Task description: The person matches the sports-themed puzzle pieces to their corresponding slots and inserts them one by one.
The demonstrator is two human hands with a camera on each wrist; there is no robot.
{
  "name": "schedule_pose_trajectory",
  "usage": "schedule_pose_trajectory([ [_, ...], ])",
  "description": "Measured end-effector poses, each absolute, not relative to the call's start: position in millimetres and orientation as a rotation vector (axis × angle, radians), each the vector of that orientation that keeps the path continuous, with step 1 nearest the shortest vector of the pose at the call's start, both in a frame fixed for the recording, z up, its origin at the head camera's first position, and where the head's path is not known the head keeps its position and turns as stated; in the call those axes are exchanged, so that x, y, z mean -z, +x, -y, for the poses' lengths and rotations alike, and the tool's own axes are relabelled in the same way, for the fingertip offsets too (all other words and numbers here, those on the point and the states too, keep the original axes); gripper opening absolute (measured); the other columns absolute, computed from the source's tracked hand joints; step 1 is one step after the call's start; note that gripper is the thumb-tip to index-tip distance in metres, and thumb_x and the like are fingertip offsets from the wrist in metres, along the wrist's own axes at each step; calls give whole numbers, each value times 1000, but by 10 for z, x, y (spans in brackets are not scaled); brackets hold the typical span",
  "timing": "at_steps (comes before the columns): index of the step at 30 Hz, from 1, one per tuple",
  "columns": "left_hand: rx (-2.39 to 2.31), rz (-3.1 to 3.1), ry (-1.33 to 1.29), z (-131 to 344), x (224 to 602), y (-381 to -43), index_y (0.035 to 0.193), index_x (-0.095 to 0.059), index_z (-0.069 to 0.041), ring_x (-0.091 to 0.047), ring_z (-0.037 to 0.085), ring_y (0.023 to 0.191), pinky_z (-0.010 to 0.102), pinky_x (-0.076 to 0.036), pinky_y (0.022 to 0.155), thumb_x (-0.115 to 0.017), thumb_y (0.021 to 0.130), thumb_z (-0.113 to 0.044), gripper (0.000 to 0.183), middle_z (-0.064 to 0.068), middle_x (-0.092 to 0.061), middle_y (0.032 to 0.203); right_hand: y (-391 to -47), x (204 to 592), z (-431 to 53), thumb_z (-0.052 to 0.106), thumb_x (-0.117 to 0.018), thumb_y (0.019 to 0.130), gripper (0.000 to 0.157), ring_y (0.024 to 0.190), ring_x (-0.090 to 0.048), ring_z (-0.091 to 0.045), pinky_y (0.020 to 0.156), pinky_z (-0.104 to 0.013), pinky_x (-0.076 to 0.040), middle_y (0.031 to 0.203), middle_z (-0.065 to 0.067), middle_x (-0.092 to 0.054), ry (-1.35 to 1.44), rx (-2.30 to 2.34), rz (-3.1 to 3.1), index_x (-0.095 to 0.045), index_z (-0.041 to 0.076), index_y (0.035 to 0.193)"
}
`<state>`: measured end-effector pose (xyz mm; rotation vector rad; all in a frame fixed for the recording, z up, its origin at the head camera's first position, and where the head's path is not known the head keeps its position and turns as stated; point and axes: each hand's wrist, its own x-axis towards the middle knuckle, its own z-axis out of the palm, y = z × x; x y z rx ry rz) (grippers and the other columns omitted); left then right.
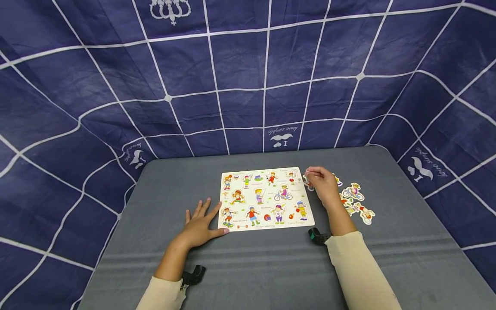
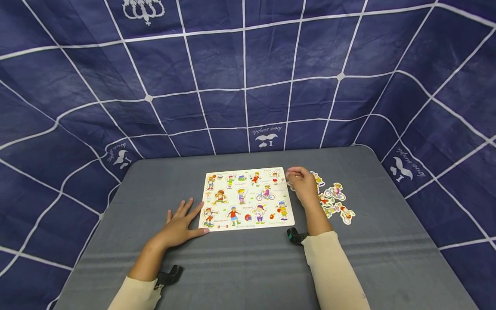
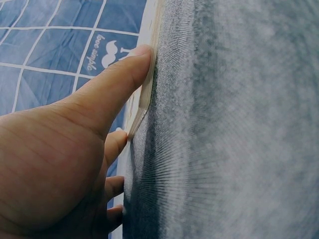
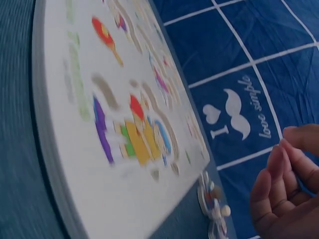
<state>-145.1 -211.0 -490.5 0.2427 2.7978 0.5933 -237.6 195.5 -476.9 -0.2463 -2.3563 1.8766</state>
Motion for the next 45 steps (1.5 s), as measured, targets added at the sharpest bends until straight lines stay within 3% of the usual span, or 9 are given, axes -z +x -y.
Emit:
schedule_pose_trajectory([
  [7,-572,-2807,252,2107,4916,-1457,162,-26,-30,1,43,158,77,4,117,-69,83,-70,98,15,-10,171,-2408,4801,-2117,16,-66,97,30,74,-62,-7,65,-16,-50,92,0,-66,-247,-1671,2538,-67,-3,120],
  [13,-585,-2810,250,2094,4897,-1452,162,-26,-31,0,43,158,76,4,117,-70,82,-69,98,15,-11,171,-2455,4820,-2188,16,-66,95,26,65,-56,-3,59,-20,-46,87,-3,-68,-236,-1479,2698,-69,-2,113],
  [21,-572,-2820,257,2104,4927,-1456,162,-26,-31,0,43,158,77,4,116,-69,82,-71,99,15,-10,171,-2543,4790,-2209,24,-66,95,24,73,-57,-16,65,-27,-42,94,-11,-69,-240,-1226,2944,-69,2,105],
  [31,-577,-2816,264,2107,4946,-1468,162,-25,-32,1,42,158,76,5,117,-67,82,-73,99,14,-9,171,-2630,4767,-2204,29,-68,94,24,68,-54,-21,59,-30,-39,68,-2,-60,-226,-1026,3058,-66,7,86],
  [45,-605,-2815,260,2127,4944,-1440,162,-27,-29,0,43,158,76,5,116,-69,82,-71,99,16,-11,171,-2629,4821,-2163,28,-69,93,22,74,-54,-26,62,-32,-38,77,-8,-62,-199,-944,3056,-64,9,83],
])
